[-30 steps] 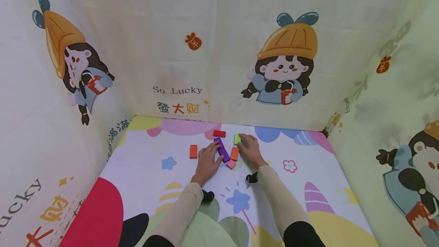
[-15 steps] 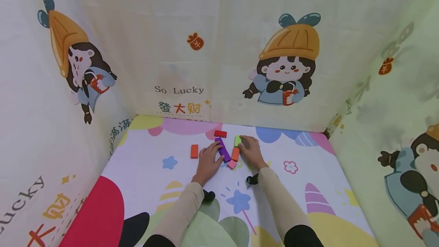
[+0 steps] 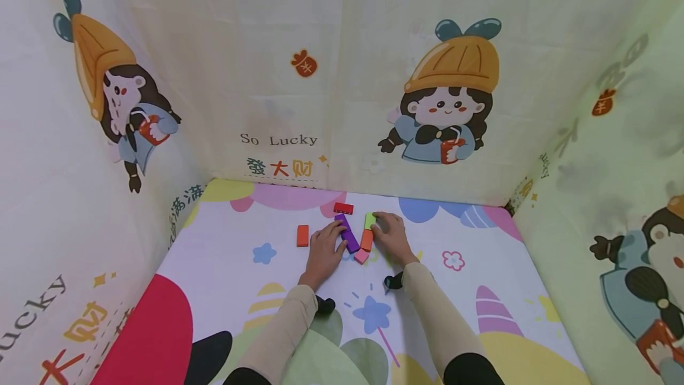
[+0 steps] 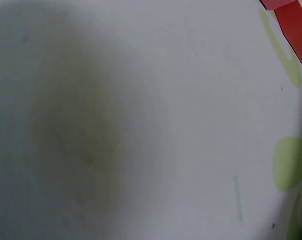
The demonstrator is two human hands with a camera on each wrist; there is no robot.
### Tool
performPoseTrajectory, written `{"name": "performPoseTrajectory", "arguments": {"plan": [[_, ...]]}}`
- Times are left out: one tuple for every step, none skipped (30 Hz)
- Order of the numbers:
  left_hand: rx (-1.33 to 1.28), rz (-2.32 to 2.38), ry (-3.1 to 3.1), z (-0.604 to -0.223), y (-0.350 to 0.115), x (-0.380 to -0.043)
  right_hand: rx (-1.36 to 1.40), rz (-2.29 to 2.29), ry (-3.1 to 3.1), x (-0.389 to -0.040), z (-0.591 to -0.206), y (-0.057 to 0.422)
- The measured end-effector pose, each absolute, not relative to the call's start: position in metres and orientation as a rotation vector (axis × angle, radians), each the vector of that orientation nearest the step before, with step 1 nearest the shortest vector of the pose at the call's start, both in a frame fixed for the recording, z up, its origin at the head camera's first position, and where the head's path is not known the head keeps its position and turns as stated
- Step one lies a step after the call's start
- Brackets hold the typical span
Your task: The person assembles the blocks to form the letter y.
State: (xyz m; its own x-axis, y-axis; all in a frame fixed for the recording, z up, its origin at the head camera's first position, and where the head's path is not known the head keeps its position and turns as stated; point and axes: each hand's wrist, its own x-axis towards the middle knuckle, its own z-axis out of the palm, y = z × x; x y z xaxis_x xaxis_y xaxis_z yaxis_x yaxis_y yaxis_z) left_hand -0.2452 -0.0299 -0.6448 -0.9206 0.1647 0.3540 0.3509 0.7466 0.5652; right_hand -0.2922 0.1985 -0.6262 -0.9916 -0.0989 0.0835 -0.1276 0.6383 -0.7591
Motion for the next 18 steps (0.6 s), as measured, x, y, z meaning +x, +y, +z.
{"name": "performPoseTrajectory", "arguments": {"plan": [[-0.401,-0.952,-2.664,-0.6446,-0.0298,-0.2451,0.197,1.306,-2.812,-0.2922,-0.6263,0.1986],[-0.4,-0.955,-2.664,-0.6444,-0.0297,-0.2449,0.197,1.308,-2.811,-0.2921,-0.6263,0.1987],[-0.399,-0.957,-2.664,-0.6443,-0.0296,-0.2448,0.198,1.307,-2.81,-0.2922,-0.6265,0.1989],[-0.397,-0.962,-2.667,-0.6438,-0.0297,-0.2448,0.199,1.307,-2.809,-0.2927,-0.6267,0.199],[-0.394,-0.963,-2.67,-0.6435,-0.0297,-0.2447,0.196,1.304,-2.813,-0.2931,-0.6272,0.1991],[-0.391,-0.961,-2.676,-0.6435,-0.0296,-0.2447,0.193,1.307,-2.814,-0.2933,-0.6275,0.1992],[-0.388,-0.966,-2.679,-0.6438,-0.0297,-0.2448,0.19,1.311,-2.814,-0.2932,-0.6277,0.1993],[-0.387,-0.97,-2.682,-0.6442,-0.0297,-0.2449,0.186,1.311,-2.814,-0.293,-0.6279,0.1992],[-0.386,-0.974,-2.687,-0.6446,-0.0299,-0.245,0.182,1.311,-2.818,-0.2927,-0.6281,0.1992],[-0.385,-0.983,-2.69,-0.6449,-0.03,-0.2449,0.175,1.313,-2.82,-0.2922,-0.6282,0.1989],[-0.385,-0.988,-2.693,-0.6452,-0.0302,-0.245,0.167,1.317,-2.822,-0.2916,-0.6281,0.1986],[-0.385,-0.991,-2.699,-0.6455,-0.0304,-0.2449,0.163,1.321,-2.821,-0.2909,-0.6278,0.1982],[-0.386,-0.995,-2.698,-0.6455,-0.0306,-0.2448,0.159,1.322,-2.822,-0.2904,-0.6276,0.1978],[-0.388,-0.993,-2.701,-0.6452,-0.0307,-0.2447,0.152,1.322,-2.825,-0.2901,-0.6274,0.1974],[-0.389,-0.992,-2.699,-0.6448,-0.0309,-0.2445,0.148,1.327,-2.825,-0.2898,-0.627,0.1971],[-0.39,-0.992,-2.697,-0.6444,-0.031,-0.2445,0.143,1.333,-2.825,-0.2896,-0.6267,0.1967],[-0.39,-0.988,-2.694,-0.6445,-0.031,-0.2447,0.144,1.332,-2.825,-0.2896,-0.6264,0.1965],[-0.391,-0.989,-2.687,-0.6445,-0.031,-0.2449,0.148,1.336,-2.82,-0.2896,-0.6259,0.1963]]}}
